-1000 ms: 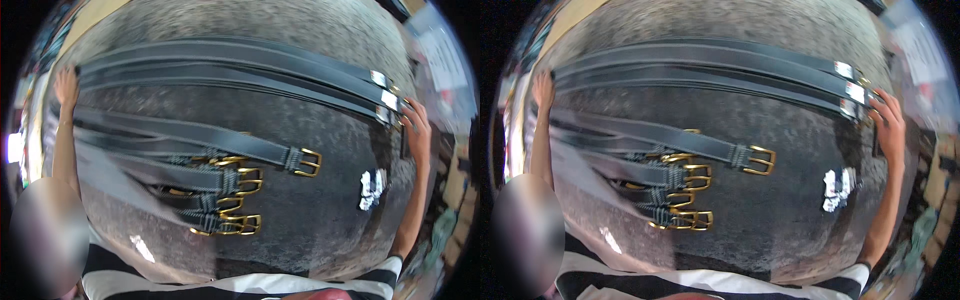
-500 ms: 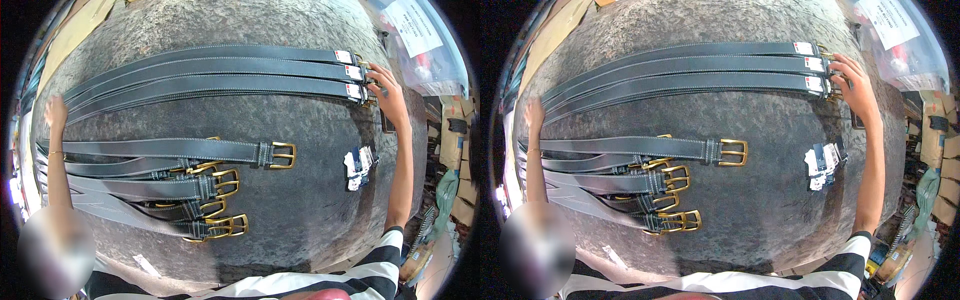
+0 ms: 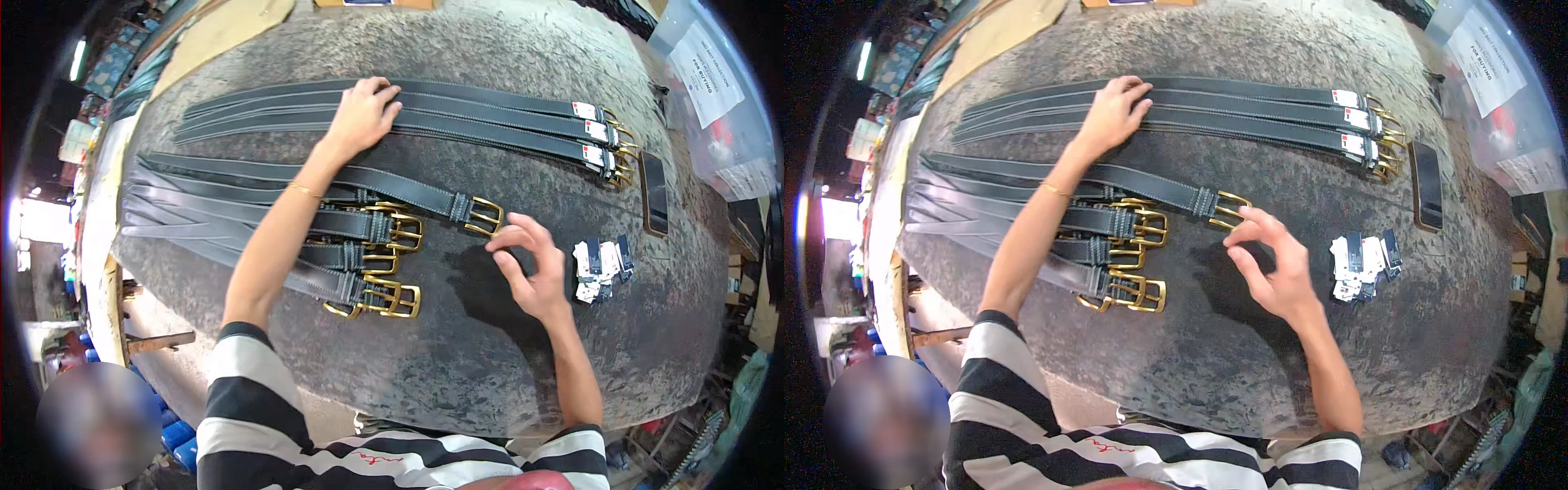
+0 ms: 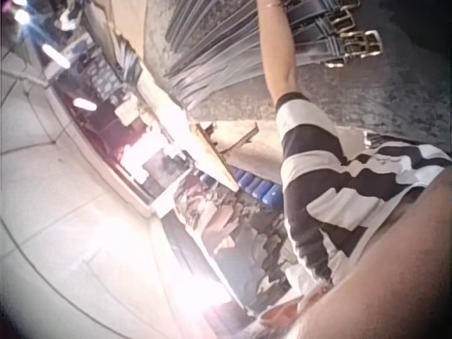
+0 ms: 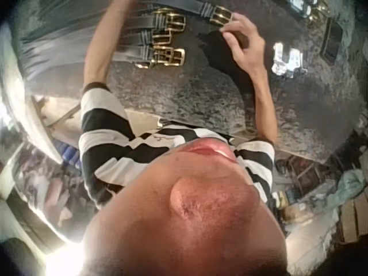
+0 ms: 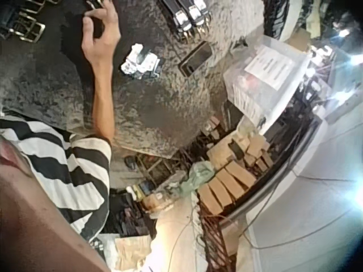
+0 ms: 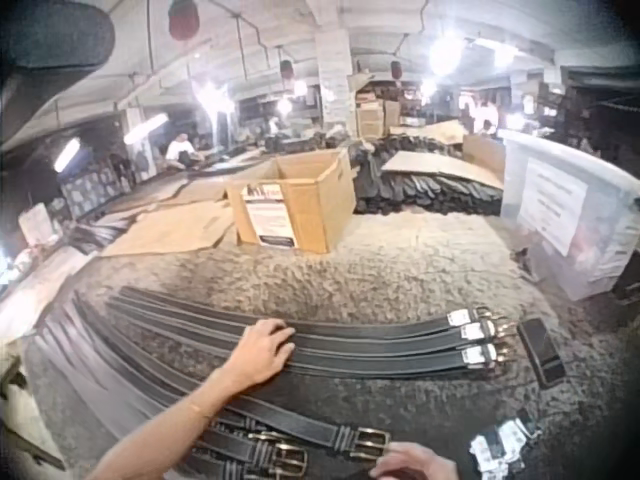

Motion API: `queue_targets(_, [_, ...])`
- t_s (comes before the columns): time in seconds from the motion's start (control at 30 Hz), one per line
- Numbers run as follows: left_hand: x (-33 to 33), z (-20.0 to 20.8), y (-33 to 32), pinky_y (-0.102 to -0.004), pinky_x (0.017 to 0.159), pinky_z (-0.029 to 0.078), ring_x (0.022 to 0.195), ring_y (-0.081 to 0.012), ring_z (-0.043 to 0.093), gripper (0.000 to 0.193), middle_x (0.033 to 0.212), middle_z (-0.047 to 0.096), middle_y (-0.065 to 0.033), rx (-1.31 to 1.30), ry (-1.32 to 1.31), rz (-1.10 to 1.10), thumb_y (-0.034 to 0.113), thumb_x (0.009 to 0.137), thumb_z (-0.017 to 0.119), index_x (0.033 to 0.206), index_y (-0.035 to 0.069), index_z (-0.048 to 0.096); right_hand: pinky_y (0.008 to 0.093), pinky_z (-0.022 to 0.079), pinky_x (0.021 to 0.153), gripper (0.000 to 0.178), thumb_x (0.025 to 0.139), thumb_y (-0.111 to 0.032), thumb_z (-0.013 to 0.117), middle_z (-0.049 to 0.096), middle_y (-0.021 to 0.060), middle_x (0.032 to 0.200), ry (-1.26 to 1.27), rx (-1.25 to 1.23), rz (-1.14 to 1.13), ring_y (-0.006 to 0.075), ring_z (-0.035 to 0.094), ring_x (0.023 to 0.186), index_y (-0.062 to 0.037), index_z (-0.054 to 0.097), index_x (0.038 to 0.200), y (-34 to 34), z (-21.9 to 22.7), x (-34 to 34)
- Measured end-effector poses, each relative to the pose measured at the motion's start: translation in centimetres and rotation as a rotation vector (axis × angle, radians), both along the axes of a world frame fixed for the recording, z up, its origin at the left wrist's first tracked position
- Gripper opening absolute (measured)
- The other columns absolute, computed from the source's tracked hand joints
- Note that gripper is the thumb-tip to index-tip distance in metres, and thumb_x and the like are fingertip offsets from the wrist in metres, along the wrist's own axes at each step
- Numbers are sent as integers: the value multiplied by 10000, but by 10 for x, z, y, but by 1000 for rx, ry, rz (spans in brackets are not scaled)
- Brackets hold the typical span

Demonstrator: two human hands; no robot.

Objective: Assembling leather belts by attaching buckles and tags.

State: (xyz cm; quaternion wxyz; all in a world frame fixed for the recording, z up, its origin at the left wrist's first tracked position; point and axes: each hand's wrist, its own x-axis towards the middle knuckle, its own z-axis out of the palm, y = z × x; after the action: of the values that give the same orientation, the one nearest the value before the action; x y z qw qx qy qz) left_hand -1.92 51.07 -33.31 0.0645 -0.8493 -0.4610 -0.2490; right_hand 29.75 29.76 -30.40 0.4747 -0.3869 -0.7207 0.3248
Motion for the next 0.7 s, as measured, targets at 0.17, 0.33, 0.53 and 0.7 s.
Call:
queue_targets(0.17, [18, 1, -12, -455, 945, 477, 1079, -336, 580, 298, 1110, 613, -151, -27, -28, 74, 198, 933, 639, 1173, 34, 704, 319, 533, 844, 343, 928, -52, 661, 717, 77, 798, 199, -190, 24, 163, 709, 781, -34, 607, 1266, 11, -26, -20])
queue_targets(0.33, [27, 9, -11, -458, 935, 479, 1069, -334, 583, 301, 1077, 618, -137, -85, 61, 152, 262, 930, 648, 1132, 46, 707, 254, 502, 651, 144, 956, -65, 626, 690, 44, 736, 364, -242, -31, 96, 652, 674, 6, 703, 1055, 10, -36, -22])
queue_targets(0.53, [17, 6, 43, -485, 985, 478, 1156, -368, 599, 371, 1225, 630, -168, -277, -41, 194, 366, 944, 609, 1187, 104, 709, 251, 487, 598, 131, 952, -73, 632, 670, 38, 689, 421, -291, -18, 87, 638, 630, -4, 712, 1030, 18, -36, -27])
queue_targets(0.7, [42, 14, 63, -452, 948, 513, 1056, -379, 657, 283, 1096, 697, -198, -362, 40, 145, 283, 910, 651, 1097, 100, 759, 254, 486, 597, 134, 946, -79, 641, 666, 36, 682, 452, -328, -34, 92, 641, 627, -7, 711, 1035, 20, -37, -19])
